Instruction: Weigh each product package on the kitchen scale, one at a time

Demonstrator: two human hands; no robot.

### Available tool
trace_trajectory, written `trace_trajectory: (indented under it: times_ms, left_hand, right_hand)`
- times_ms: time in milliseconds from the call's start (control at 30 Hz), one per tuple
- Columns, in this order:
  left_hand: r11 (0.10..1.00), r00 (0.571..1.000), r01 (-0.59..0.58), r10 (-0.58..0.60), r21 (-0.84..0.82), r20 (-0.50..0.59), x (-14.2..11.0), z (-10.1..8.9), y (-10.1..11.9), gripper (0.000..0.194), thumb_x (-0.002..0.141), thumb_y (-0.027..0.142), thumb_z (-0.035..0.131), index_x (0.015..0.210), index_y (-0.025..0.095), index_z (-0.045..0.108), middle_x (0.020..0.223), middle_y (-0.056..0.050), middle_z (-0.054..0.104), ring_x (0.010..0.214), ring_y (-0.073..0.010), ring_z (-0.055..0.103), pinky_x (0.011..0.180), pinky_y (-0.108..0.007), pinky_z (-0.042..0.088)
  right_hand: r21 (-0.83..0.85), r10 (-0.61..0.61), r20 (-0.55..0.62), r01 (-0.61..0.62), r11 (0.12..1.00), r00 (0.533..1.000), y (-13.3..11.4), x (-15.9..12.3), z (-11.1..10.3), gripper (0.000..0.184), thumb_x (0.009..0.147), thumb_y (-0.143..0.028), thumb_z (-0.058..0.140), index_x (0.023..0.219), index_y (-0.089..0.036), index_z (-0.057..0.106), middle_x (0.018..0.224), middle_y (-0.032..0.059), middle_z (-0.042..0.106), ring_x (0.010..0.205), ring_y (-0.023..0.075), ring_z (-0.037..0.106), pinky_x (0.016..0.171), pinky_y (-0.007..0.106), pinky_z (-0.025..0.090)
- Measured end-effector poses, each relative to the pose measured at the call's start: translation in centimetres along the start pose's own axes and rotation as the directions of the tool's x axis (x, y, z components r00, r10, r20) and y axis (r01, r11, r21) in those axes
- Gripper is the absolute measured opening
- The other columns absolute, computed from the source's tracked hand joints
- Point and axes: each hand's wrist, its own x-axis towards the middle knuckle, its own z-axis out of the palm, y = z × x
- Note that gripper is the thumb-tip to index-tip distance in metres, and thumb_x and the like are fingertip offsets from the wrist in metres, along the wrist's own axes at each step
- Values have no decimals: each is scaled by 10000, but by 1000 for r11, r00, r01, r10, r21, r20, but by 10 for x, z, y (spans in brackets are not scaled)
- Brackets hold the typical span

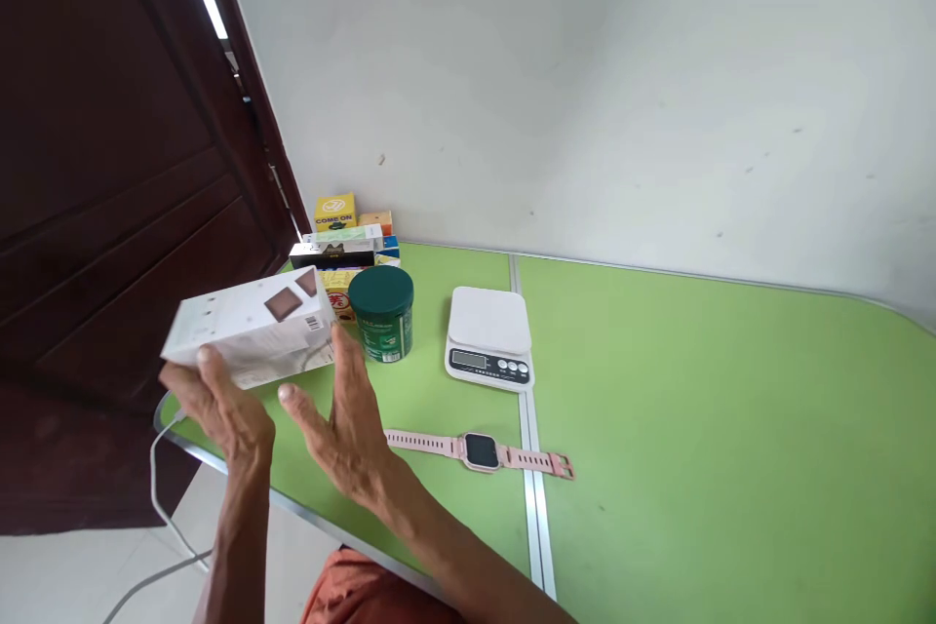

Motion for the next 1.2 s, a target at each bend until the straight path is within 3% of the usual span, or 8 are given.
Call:
trace_trajectory:
  times_ms: [100,200,300,400,567,700,900,1200]
  left_hand:
    - [993,992,-101,95,-61,-82,-11,-10,32,393,1074,608,488,1241,300,665,1240,-102,708,1231,-367,666,1146,-571,527]
    - [977,980,-197,193,-86,-56,-35,-8,62,459,1086,582,438,1345,290,680,1330,-97,714,1284,-387,648,1152,-600,528]
    - [931,944,-261,301,-253,133,-68,7,80,572,1109,609,390,1565,300,546,1514,-105,651,1420,-373,605,1147,-563,553]
    - [891,868,-226,367,-393,334,-100,29,90,650,1132,641,362,1672,282,406,1596,-140,588,1477,-350,584,1155,-520,566]
    - [887,734,-108,375,-449,566,-133,69,103,729,1117,726,405,1659,240,435,1565,-174,611,1435,-340,617,1188,-514,552]
    - [876,660,-33,381,-481,648,-143,103,100,766,1096,767,438,1644,233,474,1554,-179,619,1445,-331,613,1231,-506,508]
    - [891,610,13,352,-453,710,-147,145,71,784,1082,776,465,1638,226,502,1619,-188,595,1509,-338,574,1295,-511,442]
    - [903,529,27,351,-428,773,-142,169,36,922,1032,866,455,1677,207,487,1695,-219,555,1593,-380,523,1348,-575,391]
  right_hand:
    - [-56,-152,-48,149,987,987,-25,-14,-17,1027,1077,-673,616,1858,-263,88,1903,118,258,1750,408,283,1401,662,349]
    - [-125,-250,-174,231,965,952,-38,-30,-45,989,1114,-619,574,1854,-311,-7,1908,106,245,1741,410,307,1378,701,379]
    - [-211,-266,-333,204,956,905,-43,-44,-84,960,1114,-603,574,1850,-349,13,1877,113,323,1700,432,389,1334,744,427]
    - [-275,-227,-469,103,956,853,-39,-55,-124,884,1102,-585,597,1837,-357,163,1833,125,398,1665,456,437,1306,758,449]
    - [-262,-150,-632,-27,965,760,-13,-55,-178,826,1074,-621,613,1782,-300,334,1753,181,492,1610,467,504,1260,739,495]
    - [-180,-38,-669,-112,977,742,15,-41,-205,856,1033,-705,641,1742,-287,405,1700,197,553,1535,450,583,1199,712,550]
    - [-119,47,-658,-165,979,752,58,-22,-221,973,970,-827,654,1713,-229,463,1665,225,589,1493,442,613,1219,684,527]
    - [-73,100,-616,-183,980,782,86,-21,-229,967,964,-829,652,1698,-215,506,1720,218,558,1528,412,600,1267,650,490]
